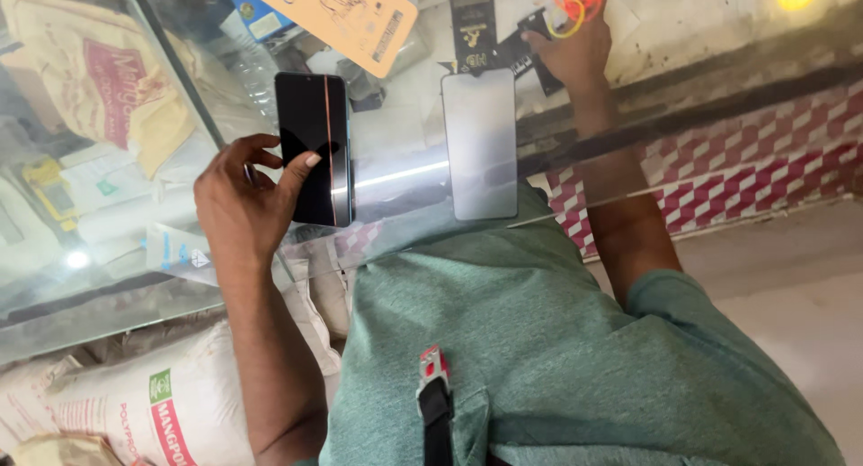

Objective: The person removes a screen protector from its packaging and applies it to a smartphone. They align the protector, smooth it onto the screen, and peel off the protective film.

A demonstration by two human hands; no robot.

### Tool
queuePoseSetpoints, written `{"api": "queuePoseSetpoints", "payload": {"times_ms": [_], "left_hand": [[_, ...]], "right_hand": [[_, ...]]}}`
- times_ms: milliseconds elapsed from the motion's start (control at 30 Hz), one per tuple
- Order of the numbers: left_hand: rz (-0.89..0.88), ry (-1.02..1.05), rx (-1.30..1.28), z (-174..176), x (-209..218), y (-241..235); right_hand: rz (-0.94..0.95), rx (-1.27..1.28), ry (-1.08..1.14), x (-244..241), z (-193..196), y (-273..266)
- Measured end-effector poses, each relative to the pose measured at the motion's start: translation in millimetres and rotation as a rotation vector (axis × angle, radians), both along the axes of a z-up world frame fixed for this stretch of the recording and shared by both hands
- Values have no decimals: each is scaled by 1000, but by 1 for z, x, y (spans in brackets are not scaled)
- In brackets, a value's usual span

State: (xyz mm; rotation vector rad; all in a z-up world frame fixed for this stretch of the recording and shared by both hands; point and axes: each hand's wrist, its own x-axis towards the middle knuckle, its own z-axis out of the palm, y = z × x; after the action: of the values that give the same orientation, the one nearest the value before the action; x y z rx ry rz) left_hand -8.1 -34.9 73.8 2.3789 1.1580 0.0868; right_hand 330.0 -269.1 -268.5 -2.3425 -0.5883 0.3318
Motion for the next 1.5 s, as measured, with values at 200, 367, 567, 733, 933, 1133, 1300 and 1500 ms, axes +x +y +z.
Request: {"api": "queuePoseSetpoints", "payload": {"times_ms": [200, 367, 567, 733, 933, 1133, 1300, 1500], "left_hand": [[219, -116, 13, 2, -37, -9], [245, -23, 297, -10, -86, -33], [230, -104, 418, -42, -109, -60], [246, -123, 439, -48, -110, -58], [164, -167, 497, -45, -100, -52], [141, -179, 486, -50, -108, -52], [128, -164, 482, -45, -109, -51], [66, -195, 473, -40, -113, -47]], "right_hand": [[179, 135, -315, 2, 2, 7], [363, 197, -334, -11, 28, 20], [451, 460, -208, -17, 17, 102], [182, 294, -272, -18, 10, 189], [88, 444, 224, -20, 41, 201], [67, 475, -164, -13, 18, 196], [58, 682, -164, -6, -2, 129], [-237, 715, 312, -28, 12, 81]]}}
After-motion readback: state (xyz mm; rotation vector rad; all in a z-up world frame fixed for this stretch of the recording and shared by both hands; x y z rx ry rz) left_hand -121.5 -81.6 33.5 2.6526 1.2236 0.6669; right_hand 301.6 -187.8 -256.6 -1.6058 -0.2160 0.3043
